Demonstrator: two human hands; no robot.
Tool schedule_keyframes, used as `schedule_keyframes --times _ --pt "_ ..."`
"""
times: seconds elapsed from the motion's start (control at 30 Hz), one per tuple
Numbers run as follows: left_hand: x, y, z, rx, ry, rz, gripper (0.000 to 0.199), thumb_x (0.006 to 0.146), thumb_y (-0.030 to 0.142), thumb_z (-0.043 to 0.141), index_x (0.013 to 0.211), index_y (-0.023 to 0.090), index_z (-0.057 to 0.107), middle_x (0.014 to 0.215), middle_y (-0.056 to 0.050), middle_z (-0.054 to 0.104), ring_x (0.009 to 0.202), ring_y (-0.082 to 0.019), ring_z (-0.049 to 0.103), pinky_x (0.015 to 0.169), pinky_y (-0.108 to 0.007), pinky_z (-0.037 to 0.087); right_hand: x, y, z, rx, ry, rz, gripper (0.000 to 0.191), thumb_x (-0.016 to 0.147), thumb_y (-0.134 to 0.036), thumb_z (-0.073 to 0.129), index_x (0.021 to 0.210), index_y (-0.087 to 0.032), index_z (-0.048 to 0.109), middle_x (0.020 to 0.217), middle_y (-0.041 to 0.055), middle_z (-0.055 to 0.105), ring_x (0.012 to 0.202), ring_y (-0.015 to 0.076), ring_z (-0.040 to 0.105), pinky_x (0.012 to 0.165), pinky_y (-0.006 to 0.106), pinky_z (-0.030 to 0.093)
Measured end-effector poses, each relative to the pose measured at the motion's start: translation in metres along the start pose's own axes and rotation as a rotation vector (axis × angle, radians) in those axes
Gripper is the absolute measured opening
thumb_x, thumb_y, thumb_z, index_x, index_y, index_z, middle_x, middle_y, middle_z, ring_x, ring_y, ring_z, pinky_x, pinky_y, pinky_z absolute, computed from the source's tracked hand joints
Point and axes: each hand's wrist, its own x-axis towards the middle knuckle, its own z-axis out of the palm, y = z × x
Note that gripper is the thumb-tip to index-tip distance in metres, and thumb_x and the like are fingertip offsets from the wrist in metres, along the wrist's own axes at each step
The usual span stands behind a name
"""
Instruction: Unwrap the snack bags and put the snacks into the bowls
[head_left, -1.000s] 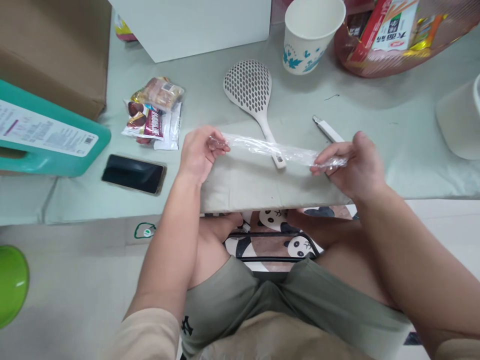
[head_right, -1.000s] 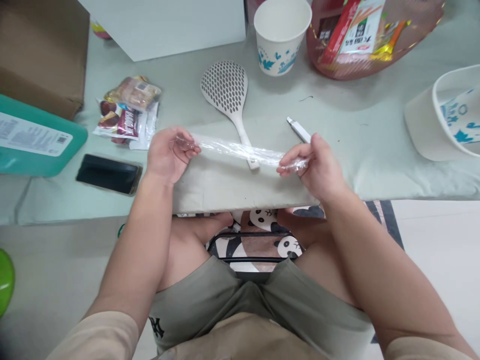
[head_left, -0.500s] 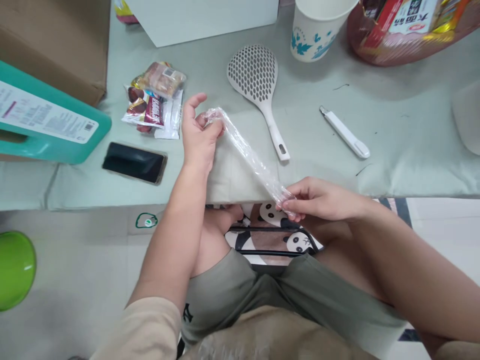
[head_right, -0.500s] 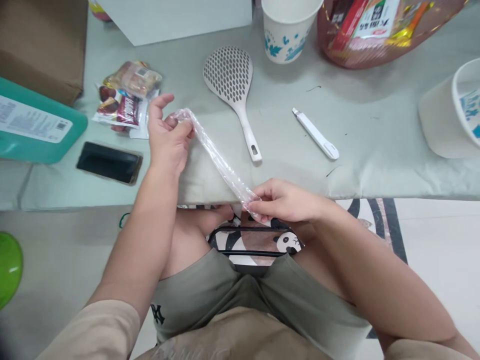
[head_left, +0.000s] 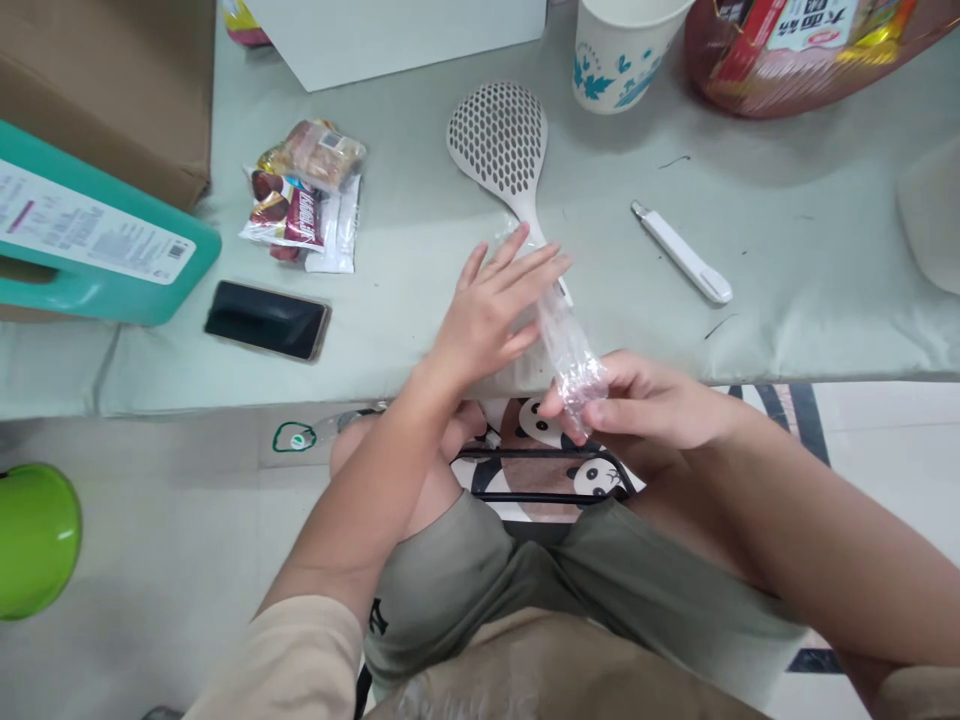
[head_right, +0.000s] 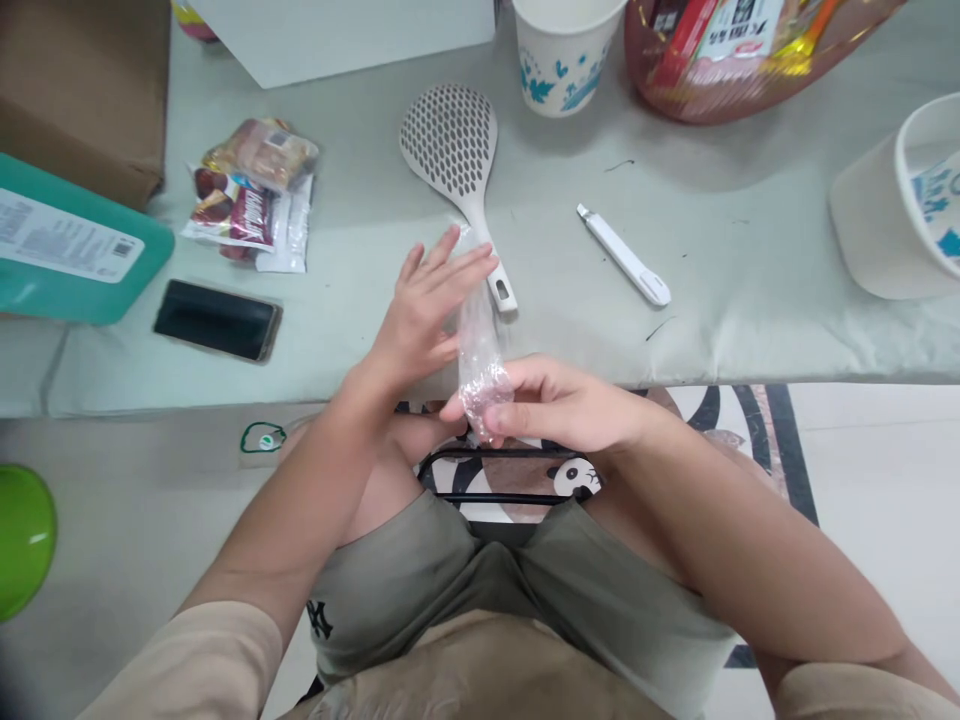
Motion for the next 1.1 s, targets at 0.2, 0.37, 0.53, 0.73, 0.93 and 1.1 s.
schedule_keyframes --times 0.2,0.37,0.53,0.73,0.93,1.1 --pt "0.001 0.012 -0.007 -0.085 -0.084 0.045 0.027 0.102 0.025 0.051 0.115 0.024 0.074 0.135 -0.006 0.075 0.149 -0.027 0.054 0.128 -0.055 0.034 -0.013 -0.011 -0.003 0.016 0.191 -0.076 0.056 0.092 -0.062 0.068 0.142 -0.039 0.059 0.070 -0.0045 0.061 0.060 0.0123 0.058 0.060 0.028 0.049" --pt "-0.012 0.026 -0.018 -0.270 -0.108 -0.062 0.036 0.099 0.027 0.055 0.132 0.019 0.069 0.104 -0.007 0.083 0.099 -0.022 0.079 0.092 -0.035 0.060 -0.019 -0.027 -0.031 -0.183 0.629 -0.099 0.069 0.096 -0.060 0.056 0.159 -0.046 0.033 0.059 -0.0074 0.053 0.046 0.0133 0.046 0.050 0.029 0.037" --pt "-0.021 0.047 -0.036 -0.798 -0.241 -0.137 0.041 0.096 0.022 0.063 0.137 0.024 0.064 0.086 0.000 0.082 0.078 -0.016 0.079 0.073 -0.025 0.062 -0.012 -0.016 -0.048 -0.634 0.879 -0.053 0.058 0.099 -0.048 0.055 0.152 -0.026 0.054 0.059 -0.0036 0.055 0.050 0.0150 0.046 0.056 0.031 0.038" --pt "-0.024 0.045 -0.053 -1.175 -0.254 -0.258 0.044 0.088 0.064 0.070 0.107 0.024 0.075 0.109 -0.010 0.083 0.064 -0.018 0.075 0.056 -0.032 0.063 0.002 -0.004 -0.027 -1.125 0.584 0.008 0.031 0.098 -0.033 0.046 0.106 -0.020 0.073 0.058 0.0008 0.056 0.055 0.0176 0.049 0.062 0.033 0.037" --pt "-0.015 0.017 -0.054 -0.964 -0.144 -0.345 0.088 0.088 0.092 0.026 0.138 0.031 0.065 0.135 -0.011 0.074 0.082 -0.028 0.080 0.054 -0.038 0.062 0.011 0.006 -0.008 -0.996 0.205 -0.258 0.025 0.093 -0.028 0.039 0.072 -0.023 0.050 0.068 0.0025 0.058 0.060 0.0155 0.049 0.063 0.030 0.038" --pt "-0.008 0.010 -0.044 -1.055 -0.286 -0.350 0.074 0.095 0.081 0.035 0.136 0.028 0.066 0.131 -0.014 0.075 0.088 -0.031 0.082 0.052 -0.031 0.059 0.013 0.009 -0.003 -0.824 0.125 -0.242 0.029 0.100 -0.035 0.044 0.076 -0.021 0.055 0.065 -0.0001 0.060 0.058 0.0130 0.052 0.062 0.027 0.041"
